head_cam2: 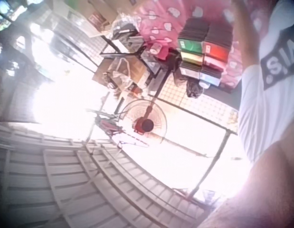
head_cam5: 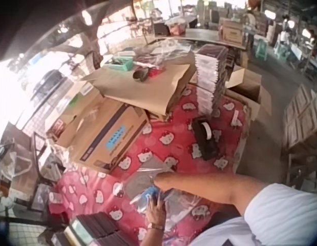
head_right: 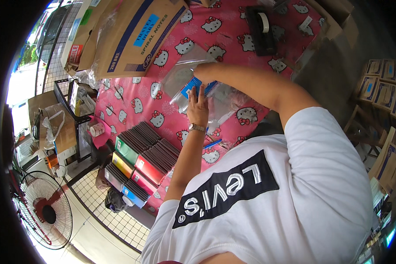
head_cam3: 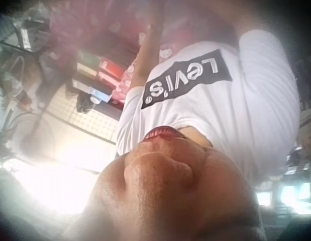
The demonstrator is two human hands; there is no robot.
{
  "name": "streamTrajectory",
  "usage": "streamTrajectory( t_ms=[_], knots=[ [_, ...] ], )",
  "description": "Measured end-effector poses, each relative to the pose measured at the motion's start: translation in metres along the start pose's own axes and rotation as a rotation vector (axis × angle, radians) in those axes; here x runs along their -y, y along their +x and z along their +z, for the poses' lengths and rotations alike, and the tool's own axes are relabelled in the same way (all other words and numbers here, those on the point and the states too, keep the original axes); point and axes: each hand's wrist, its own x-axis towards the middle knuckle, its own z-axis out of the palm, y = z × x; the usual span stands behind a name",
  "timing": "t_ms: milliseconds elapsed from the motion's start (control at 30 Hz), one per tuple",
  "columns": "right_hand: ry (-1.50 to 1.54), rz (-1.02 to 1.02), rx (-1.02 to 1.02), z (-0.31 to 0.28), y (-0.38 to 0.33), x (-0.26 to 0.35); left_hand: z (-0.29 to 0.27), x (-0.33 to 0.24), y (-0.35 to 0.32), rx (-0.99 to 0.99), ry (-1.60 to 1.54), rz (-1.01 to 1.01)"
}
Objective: The person organizes small notebooks by color on a table and then places stacks of them into clear plastic bags.
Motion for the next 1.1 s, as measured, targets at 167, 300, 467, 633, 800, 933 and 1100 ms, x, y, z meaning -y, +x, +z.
streamTrajectory(
  t_ms=[167,300,467,633,800,933,1100],
  knots=[
    [0.125,0.083,-0.146,-0.022,-0.021,-0.007,-0.006,0.001,-0.031,-0.077,0.124,-0.099],
    [0.117,0.028,-0.259,-0.014,-0.011,-0.007,-0.005,-0.032,0.002,-0.041,0.031,-0.065],
    [0.156,0.091,0.035,-0.04,-0.011,-0.001,-0.023,-0.008,0.014,-0.275,-0.293,0.165],
    [1.249,0.094,0.227,-0.057,-0.074,-0.007,-0.03,0.028,-0.033,-0.068,-1.348,-0.248],
    [1.579,0.135,0.214,-0.009,-0.131,0.0,-0.048,0.004,-0.011,0.026,-1.682,-0.452],
    [1.159,0.054,0.035,-0.006,-0.128,0.001,-0.044,0.015,-0.003,0.118,-1.76,-0.472],
    [0.738,-0.144,-0.285,0.003,-0.098,0.011,-0.044,0.019,0.014,0.269,-1.481,-0.399]
  ],
)
